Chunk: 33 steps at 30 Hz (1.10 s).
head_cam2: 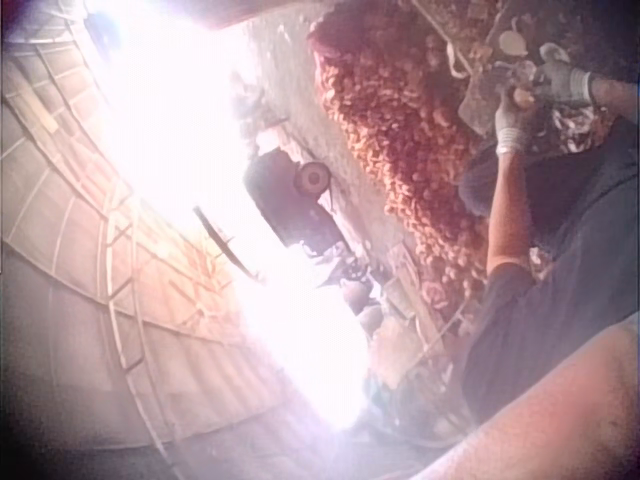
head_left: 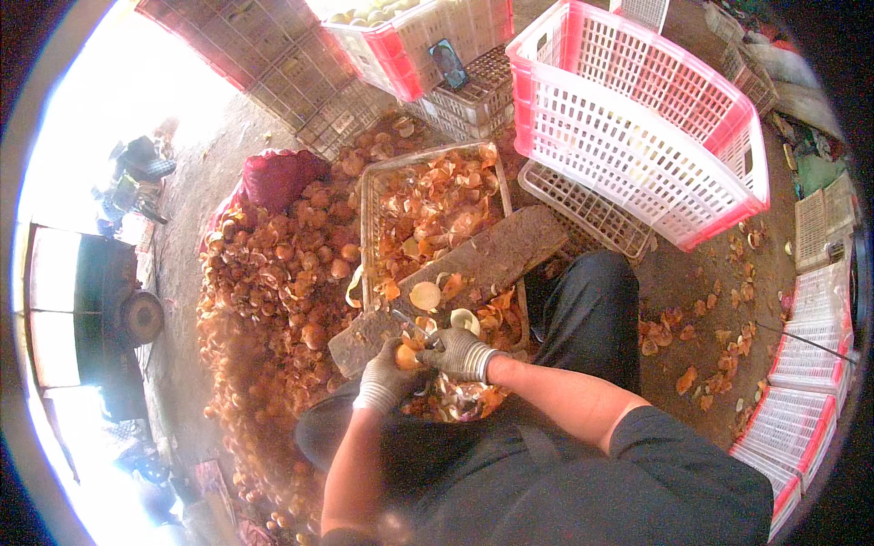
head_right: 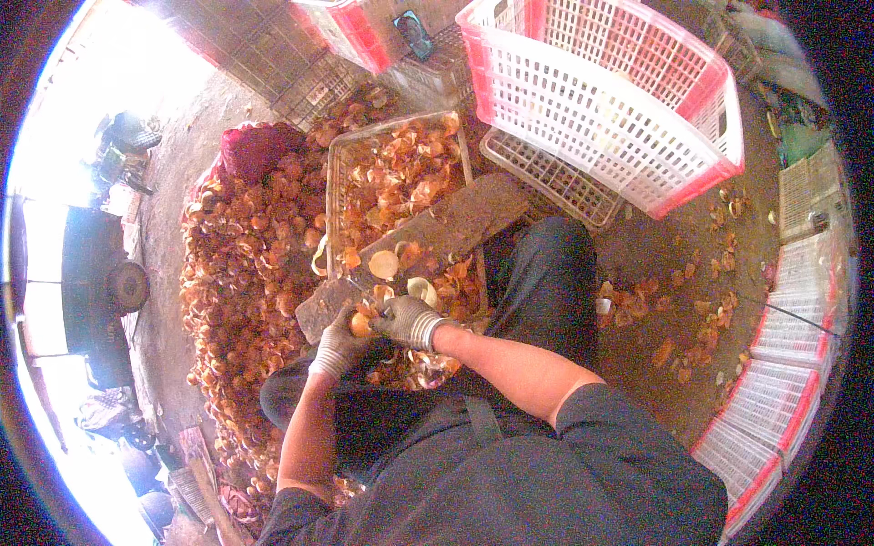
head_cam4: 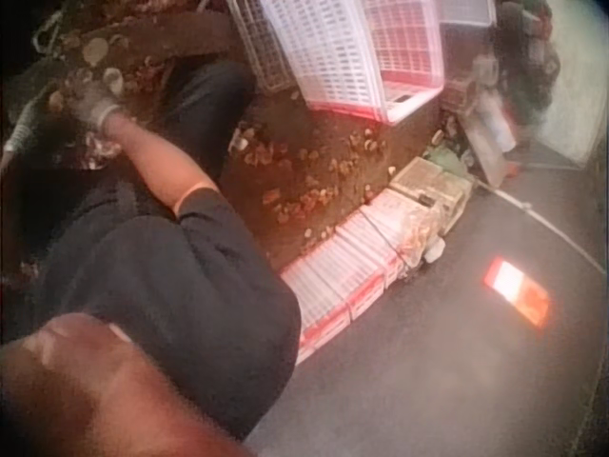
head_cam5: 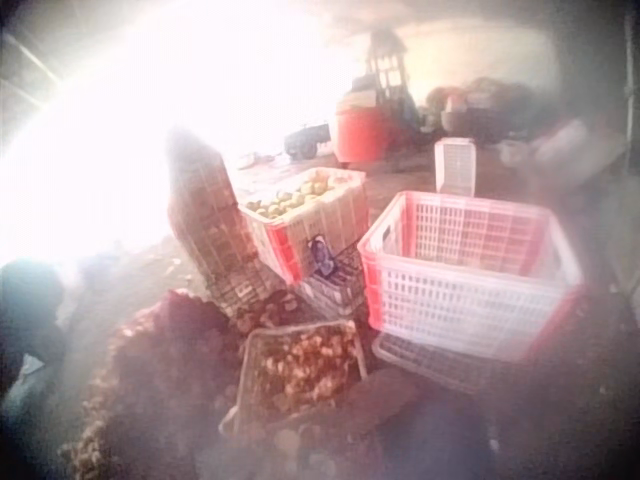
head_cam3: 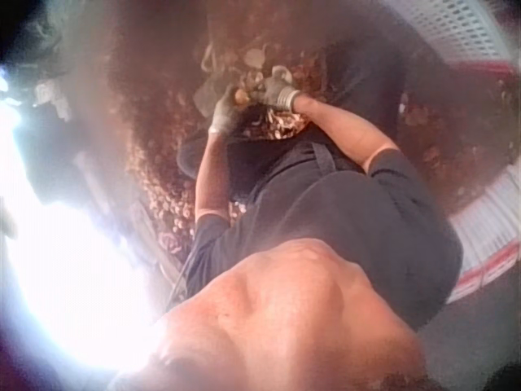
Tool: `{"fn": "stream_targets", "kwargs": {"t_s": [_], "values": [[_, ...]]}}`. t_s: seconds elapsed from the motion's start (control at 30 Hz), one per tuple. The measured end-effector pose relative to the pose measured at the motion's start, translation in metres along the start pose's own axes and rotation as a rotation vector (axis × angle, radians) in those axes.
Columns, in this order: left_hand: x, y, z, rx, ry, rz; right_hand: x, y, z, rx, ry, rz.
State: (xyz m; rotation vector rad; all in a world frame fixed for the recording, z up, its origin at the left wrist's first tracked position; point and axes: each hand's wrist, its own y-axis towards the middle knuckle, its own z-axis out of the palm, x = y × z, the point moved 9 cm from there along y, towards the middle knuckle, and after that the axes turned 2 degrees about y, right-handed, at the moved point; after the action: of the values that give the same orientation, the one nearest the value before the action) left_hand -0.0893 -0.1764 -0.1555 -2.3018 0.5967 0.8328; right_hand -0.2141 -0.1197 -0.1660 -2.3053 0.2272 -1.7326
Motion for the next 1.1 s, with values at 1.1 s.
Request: {"fn": "stream_targets", "kwargs": {"t_s": [1.1], "values": [[-0.032, -0.003, -0.005, 0.057, -0.669, 0.025, -0.007, -0.009, -0.046, -0.134, 0.926, 0.31]]}}
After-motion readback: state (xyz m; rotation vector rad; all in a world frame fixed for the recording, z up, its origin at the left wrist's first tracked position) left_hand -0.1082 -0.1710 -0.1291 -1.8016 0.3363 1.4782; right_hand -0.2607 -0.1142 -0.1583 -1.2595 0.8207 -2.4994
